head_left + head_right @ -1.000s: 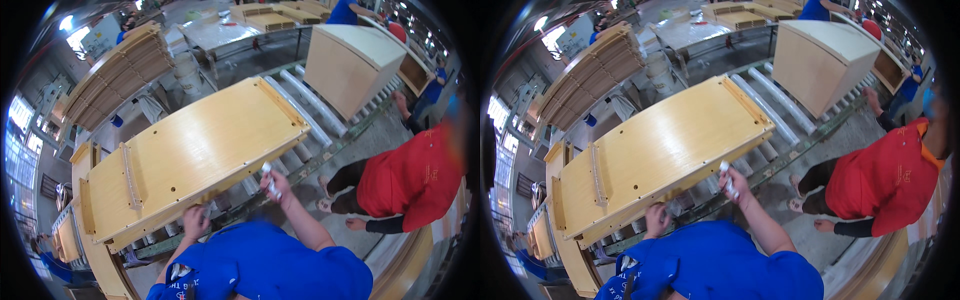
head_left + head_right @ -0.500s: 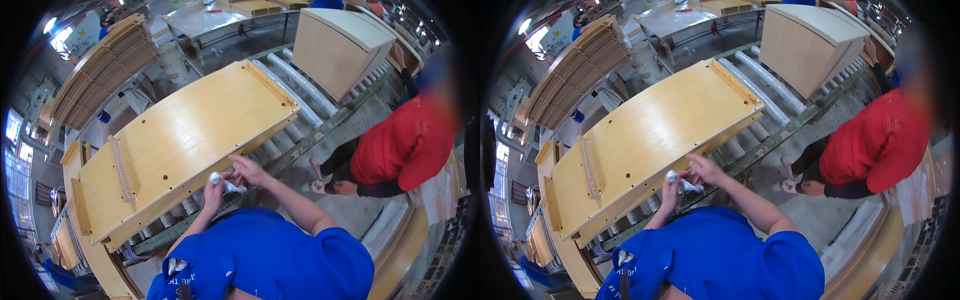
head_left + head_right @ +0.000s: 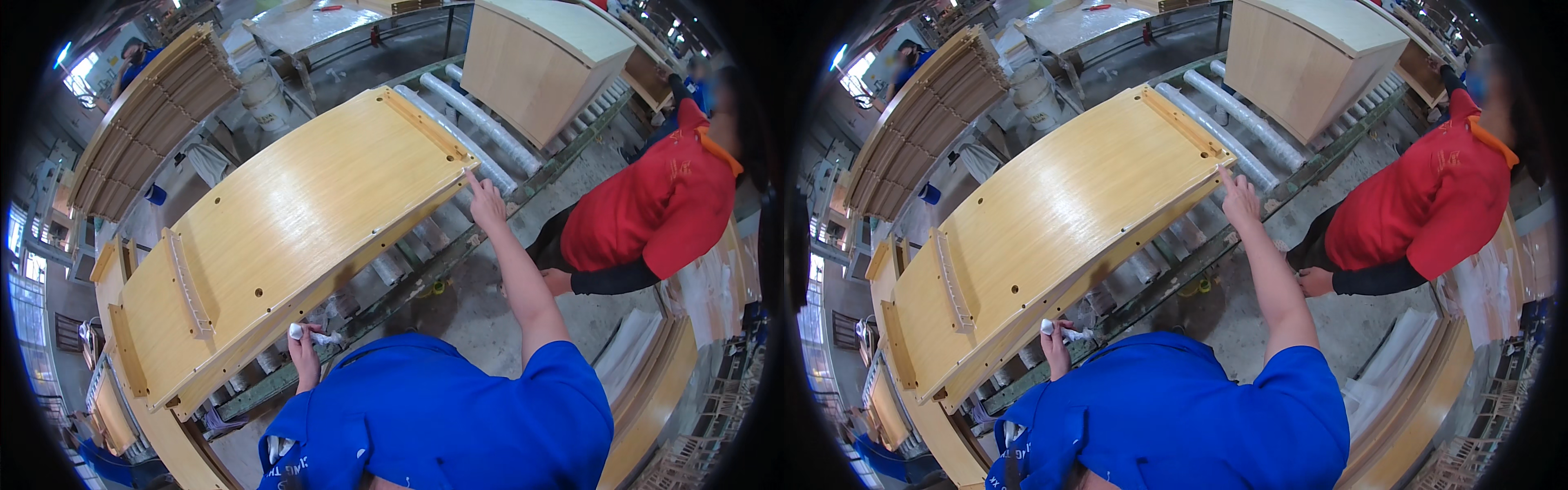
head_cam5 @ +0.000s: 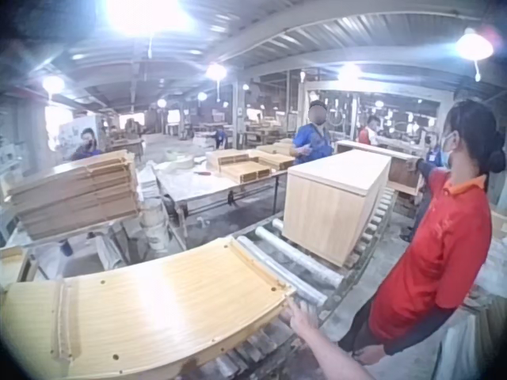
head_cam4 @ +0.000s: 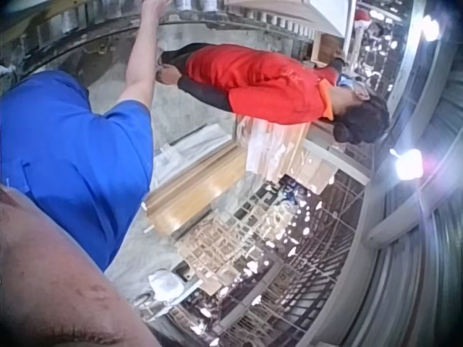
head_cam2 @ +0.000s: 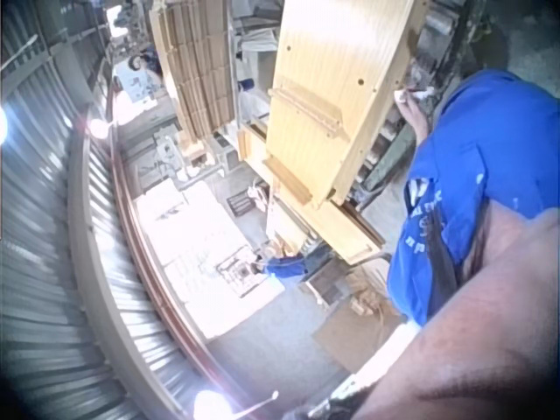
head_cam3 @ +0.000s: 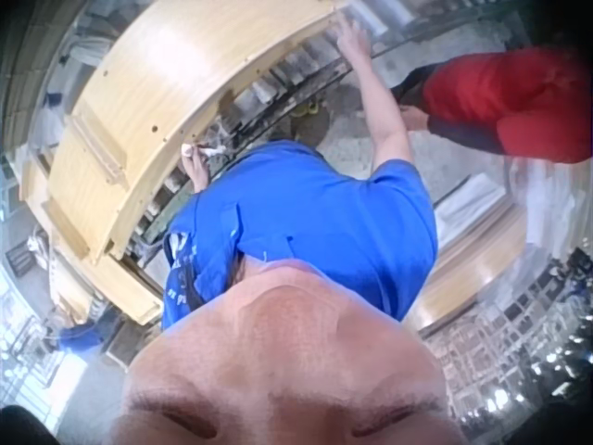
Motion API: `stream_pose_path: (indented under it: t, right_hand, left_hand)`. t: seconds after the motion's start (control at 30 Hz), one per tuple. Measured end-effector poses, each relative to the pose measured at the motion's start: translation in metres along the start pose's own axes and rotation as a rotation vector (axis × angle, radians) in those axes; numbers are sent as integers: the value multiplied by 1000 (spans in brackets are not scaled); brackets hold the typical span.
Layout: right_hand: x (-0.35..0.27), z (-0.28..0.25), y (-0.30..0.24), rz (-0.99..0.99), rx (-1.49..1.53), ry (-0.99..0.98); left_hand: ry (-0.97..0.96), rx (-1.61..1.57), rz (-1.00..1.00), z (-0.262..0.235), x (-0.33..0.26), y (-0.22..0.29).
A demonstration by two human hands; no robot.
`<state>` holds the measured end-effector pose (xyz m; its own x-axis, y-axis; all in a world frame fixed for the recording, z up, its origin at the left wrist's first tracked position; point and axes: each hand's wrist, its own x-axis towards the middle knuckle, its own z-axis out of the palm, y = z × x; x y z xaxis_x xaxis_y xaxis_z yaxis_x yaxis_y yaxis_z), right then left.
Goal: The person wipes the surface of a light-colored wooden furniture panel with a white cloth. The person moves along a roller conveyor, wiping different sections of the panel and then moving to a new panel on the floor to continue the wiping process.
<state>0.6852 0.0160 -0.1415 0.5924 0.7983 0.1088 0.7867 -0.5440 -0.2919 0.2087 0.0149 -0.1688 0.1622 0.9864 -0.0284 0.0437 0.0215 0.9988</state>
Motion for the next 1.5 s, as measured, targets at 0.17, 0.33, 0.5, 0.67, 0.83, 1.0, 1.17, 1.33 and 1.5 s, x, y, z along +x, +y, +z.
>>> stream_pose_path:
  t: [0.17, 0.33, 0.5, 0.67, 0.83, 1.0, 1.17, 1.33, 1.5]
  right_hand:
    - [1, -3, -9, -11, -95, -41]
    - [-8, 0, -30, 20, -129, -68]
    - [-26, 6, -57, 31, -113, -49]
    - [-40, 8, -88, 56, -124, -99]
    - [-57, 7, -112, 41, -141, -74]
    - [-75, 9, -138, 70, -131, -96]
    - [-91, 9, -160, 66, -131, -92]
    - [-105, 11, -181, 57, -156, -86]
    - [-119, 13, -192, -1, -173, -48]
  left_hand:
    - [-41, 9, -4, 9, 1, -5]
    - [-97, -5, 12, 7, 1, -9]
    - [-160, -31, -17, -6, 3, -2]
    - [-219, -22, -62, -24, -2, -1]
    - [-260, 24, -52, -50, -7, -1]
    - [-234, 9, -46, -76, -14, -8]
    - [-230, -3, -85, -101, -17, -13]
    - [-232, 75, -81, -122, -25, -15]
    - [-227, 61, -72, -137, -35, -20]
